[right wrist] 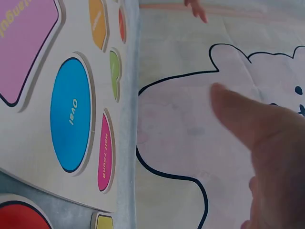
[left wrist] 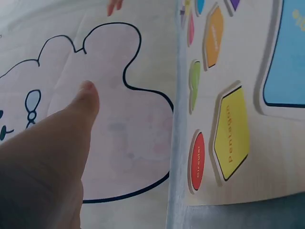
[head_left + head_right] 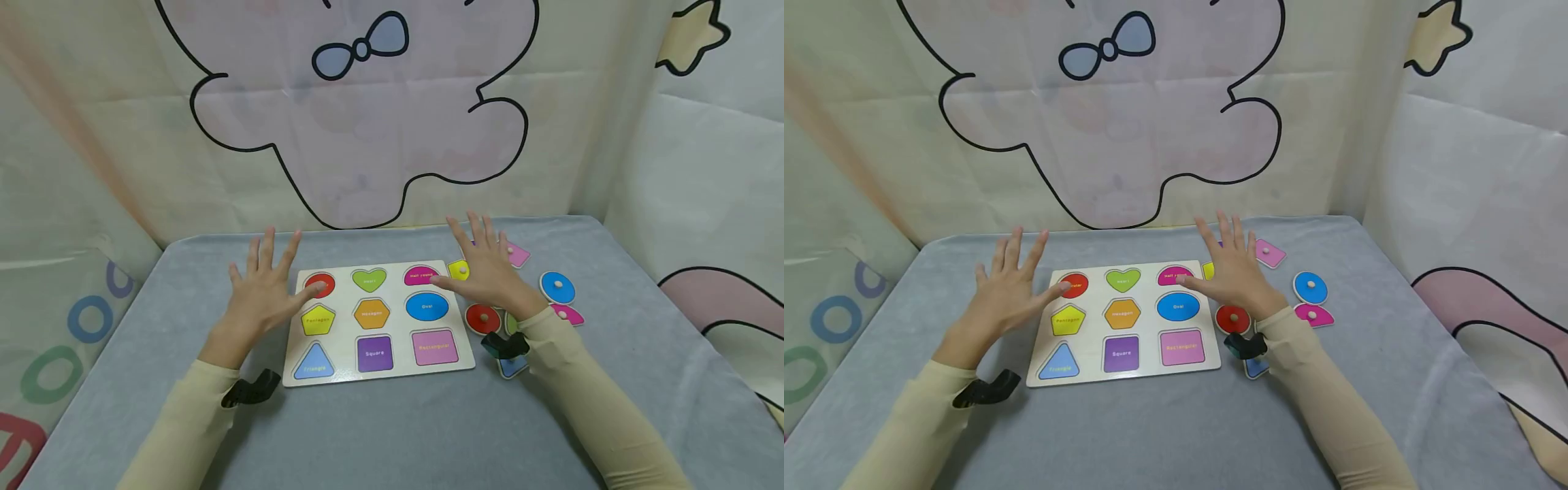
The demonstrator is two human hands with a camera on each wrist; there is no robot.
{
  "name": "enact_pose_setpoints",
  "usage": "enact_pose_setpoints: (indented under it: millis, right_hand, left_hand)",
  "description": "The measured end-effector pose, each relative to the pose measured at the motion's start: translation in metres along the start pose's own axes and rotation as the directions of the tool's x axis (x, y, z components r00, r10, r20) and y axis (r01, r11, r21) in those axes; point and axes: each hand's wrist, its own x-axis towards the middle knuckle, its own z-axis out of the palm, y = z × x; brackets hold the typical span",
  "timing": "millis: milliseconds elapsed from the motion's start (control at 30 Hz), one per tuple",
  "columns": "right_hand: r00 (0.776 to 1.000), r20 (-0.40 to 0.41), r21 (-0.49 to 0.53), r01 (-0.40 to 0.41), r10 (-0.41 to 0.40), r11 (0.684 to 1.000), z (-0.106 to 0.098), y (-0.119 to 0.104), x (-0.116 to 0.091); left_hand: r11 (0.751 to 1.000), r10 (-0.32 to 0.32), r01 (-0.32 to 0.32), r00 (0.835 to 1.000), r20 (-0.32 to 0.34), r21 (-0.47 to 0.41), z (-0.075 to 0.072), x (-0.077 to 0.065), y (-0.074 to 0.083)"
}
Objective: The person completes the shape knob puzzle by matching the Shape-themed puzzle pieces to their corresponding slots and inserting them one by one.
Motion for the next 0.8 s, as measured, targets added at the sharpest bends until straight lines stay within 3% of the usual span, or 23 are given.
enact_pose_setpoints:
  millis: [233,400,800]
  right_hand:
    - [0.994,0.109,0.062,0.023,-0.029,0.998,-0.006,0.005,-0.003]
    - [0.981,0.182,0.104,0.049,-0.068,0.993,-0.008,0.01,-0.005]
    - [0.96,0.274,0.182,0.008,-0.058,0.983,-0.01,0.016,-0.003]
  left_hand:
    - [0.992,0.013,0.005,0.989,0.145,-0.126,-0.002,0.003,-0.01]
    - [0.987,0.043,-0.007,0.974,0.221,-0.161,0.001,0.007,-0.018]
    - [0.968,0.147,-0.084,0.953,0.264,-0.236,0.013,0.013,-0.037]
